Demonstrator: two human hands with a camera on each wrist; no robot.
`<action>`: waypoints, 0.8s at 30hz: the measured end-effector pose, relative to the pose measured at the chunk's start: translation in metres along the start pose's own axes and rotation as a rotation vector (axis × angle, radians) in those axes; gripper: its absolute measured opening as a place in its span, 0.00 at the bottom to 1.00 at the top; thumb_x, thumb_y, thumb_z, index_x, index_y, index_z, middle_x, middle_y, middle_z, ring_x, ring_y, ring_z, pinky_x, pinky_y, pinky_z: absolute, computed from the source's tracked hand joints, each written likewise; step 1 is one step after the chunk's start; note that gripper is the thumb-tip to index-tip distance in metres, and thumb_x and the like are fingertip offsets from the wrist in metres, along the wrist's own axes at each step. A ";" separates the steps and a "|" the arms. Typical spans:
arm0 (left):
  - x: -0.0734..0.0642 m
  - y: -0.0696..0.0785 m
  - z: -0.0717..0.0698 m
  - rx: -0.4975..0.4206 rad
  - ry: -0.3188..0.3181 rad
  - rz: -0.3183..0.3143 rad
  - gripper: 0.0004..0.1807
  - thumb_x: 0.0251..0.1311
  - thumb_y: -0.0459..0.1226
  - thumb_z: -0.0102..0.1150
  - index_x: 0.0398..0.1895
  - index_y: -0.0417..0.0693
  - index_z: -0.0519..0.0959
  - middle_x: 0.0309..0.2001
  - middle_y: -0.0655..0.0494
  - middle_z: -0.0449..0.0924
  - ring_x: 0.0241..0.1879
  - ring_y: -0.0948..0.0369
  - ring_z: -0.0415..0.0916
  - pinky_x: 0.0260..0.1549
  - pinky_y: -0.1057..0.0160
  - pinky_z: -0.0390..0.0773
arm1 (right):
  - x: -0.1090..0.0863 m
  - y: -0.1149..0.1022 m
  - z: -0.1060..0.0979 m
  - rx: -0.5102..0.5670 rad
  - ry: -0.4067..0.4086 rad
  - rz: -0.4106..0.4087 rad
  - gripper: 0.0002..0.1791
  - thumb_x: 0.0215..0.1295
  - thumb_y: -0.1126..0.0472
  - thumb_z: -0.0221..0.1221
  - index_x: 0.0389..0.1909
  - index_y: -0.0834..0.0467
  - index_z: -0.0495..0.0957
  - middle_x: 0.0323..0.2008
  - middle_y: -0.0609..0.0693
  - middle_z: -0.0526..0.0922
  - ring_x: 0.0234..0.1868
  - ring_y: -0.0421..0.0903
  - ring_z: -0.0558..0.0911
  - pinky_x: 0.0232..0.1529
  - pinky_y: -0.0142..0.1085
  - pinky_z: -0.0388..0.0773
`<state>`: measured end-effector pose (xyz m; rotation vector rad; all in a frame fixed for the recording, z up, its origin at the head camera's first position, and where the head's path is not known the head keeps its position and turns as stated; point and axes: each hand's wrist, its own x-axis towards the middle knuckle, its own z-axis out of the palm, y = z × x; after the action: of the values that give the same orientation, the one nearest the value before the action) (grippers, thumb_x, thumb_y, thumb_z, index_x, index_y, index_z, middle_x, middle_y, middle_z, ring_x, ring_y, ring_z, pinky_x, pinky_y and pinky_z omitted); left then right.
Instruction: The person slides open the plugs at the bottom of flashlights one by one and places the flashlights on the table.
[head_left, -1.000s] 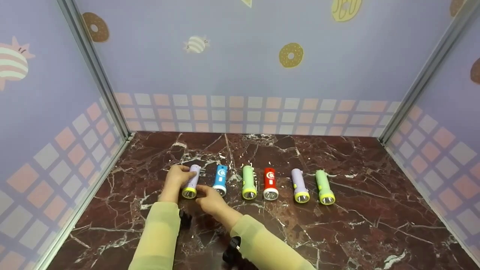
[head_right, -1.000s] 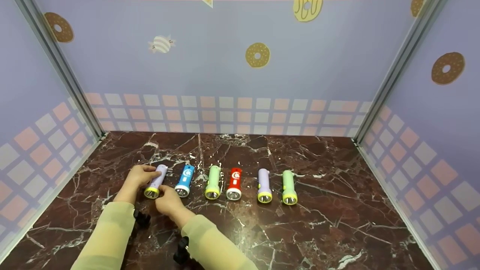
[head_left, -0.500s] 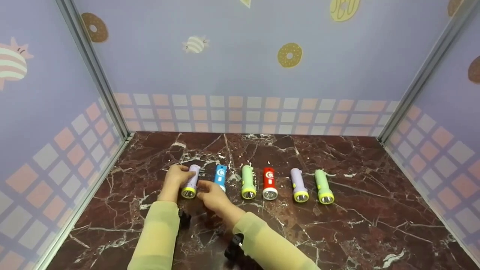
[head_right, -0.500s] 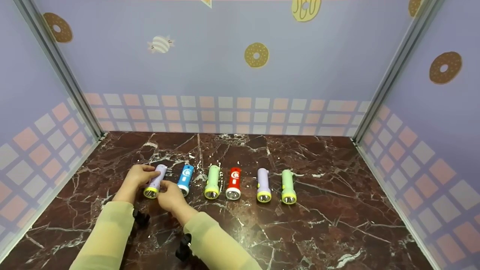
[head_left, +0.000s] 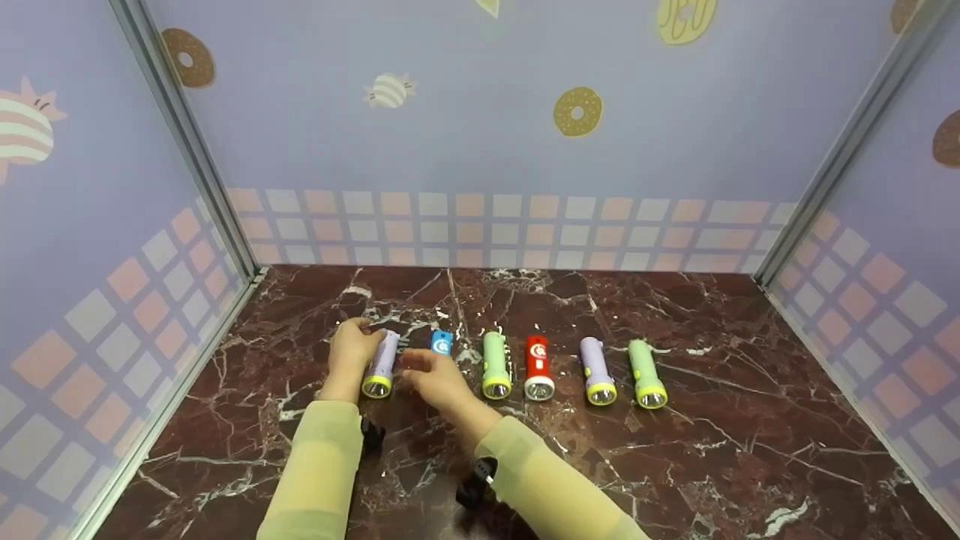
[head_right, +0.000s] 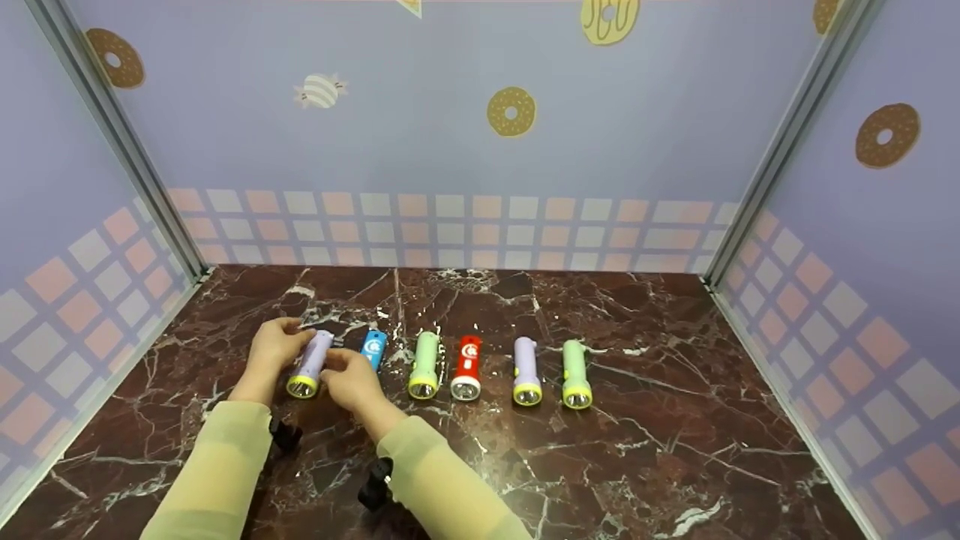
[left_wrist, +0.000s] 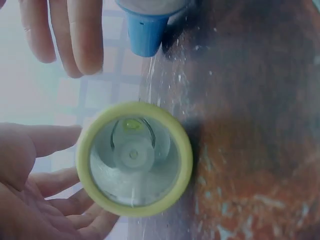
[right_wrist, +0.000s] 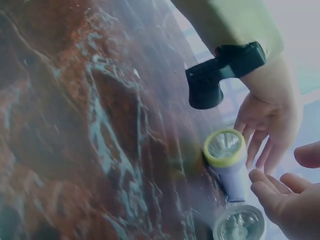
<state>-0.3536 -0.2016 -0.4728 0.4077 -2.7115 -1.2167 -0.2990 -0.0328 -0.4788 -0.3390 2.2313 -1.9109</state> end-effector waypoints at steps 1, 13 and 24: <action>0.000 0.001 0.001 -0.014 0.018 0.006 0.29 0.67 0.41 0.61 0.66 0.32 0.74 0.58 0.33 0.81 0.60 0.39 0.78 0.62 0.44 0.75 | 0.001 0.000 -0.002 0.013 0.005 0.005 0.23 0.67 0.72 0.58 0.63 0.72 0.75 0.60 0.68 0.81 0.56 0.58 0.85 0.54 0.40 0.84; -0.007 0.025 0.012 -0.126 0.028 0.100 0.25 0.67 0.38 0.61 0.63 0.32 0.77 0.55 0.34 0.84 0.58 0.40 0.80 0.62 0.45 0.76 | 0.010 0.003 -0.021 0.123 0.157 0.008 0.21 0.69 0.73 0.54 0.62 0.70 0.77 0.59 0.67 0.83 0.58 0.59 0.85 0.36 0.27 0.77; -0.012 0.037 0.031 -0.128 -0.115 0.097 0.23 0.68 0.38 0.60 0.60 0.30 0.78 0.56 0.33 0.83 0.59 0.41 0.80 0.63 0.47 0.77 | 0.015 0.014 -0.029 0.109 0.380 0.003 0.20 0.65 0.73 0.57 0.58 0.72 0.79 0.57 0.67 0.84 0.58 0.59 0.83 0.61 0.44 0.81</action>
<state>-0.3564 -0.1531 -0.4658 0.1940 -2.6906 -1.4175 -0.3220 -0.0073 -0.4875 0.0504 2.3268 -2.2409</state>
